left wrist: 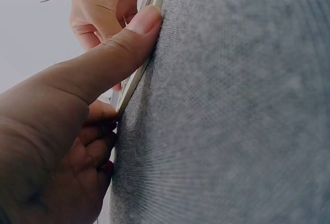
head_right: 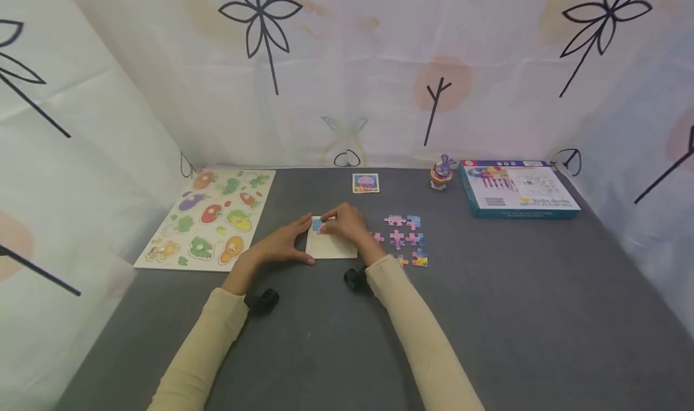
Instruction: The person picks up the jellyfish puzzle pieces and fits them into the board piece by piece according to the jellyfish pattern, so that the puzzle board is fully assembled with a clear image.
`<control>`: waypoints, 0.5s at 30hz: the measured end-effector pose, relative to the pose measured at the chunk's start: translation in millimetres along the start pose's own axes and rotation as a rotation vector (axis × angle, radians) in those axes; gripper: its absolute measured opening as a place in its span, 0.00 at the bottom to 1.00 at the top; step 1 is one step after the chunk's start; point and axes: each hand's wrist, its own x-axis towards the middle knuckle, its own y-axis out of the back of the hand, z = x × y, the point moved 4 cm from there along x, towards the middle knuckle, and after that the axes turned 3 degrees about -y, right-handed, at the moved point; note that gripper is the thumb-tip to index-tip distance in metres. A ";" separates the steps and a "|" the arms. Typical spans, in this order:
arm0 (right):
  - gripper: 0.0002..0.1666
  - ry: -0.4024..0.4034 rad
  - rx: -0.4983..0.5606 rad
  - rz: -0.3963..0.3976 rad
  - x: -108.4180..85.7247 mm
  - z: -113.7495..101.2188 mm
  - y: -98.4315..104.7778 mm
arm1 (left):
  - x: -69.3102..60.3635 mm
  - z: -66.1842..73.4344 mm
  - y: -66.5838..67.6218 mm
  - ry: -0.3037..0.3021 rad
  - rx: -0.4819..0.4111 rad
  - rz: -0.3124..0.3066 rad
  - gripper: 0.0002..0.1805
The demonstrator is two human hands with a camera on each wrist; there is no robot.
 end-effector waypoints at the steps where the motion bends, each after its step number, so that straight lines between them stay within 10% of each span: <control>1: 0.19 -0.004 0.013 -0.015 -1.1 0.5 1.9 | 0.8 0.4 -0.5 -0.004 0.003 -0.001 0.58; 7: 0.21 0.021 0.020 -0.070 -12.1 11.5 35.7 | 2.3 4.2 -2.2 -0.043 -0.007 -0.009 0.58; 15: 0.21 -0.110 0.005 0.086 -39.4 69.8 107.2 | 1.4 4.6 -2.1 -0.105 -0.015 -0.012 0.55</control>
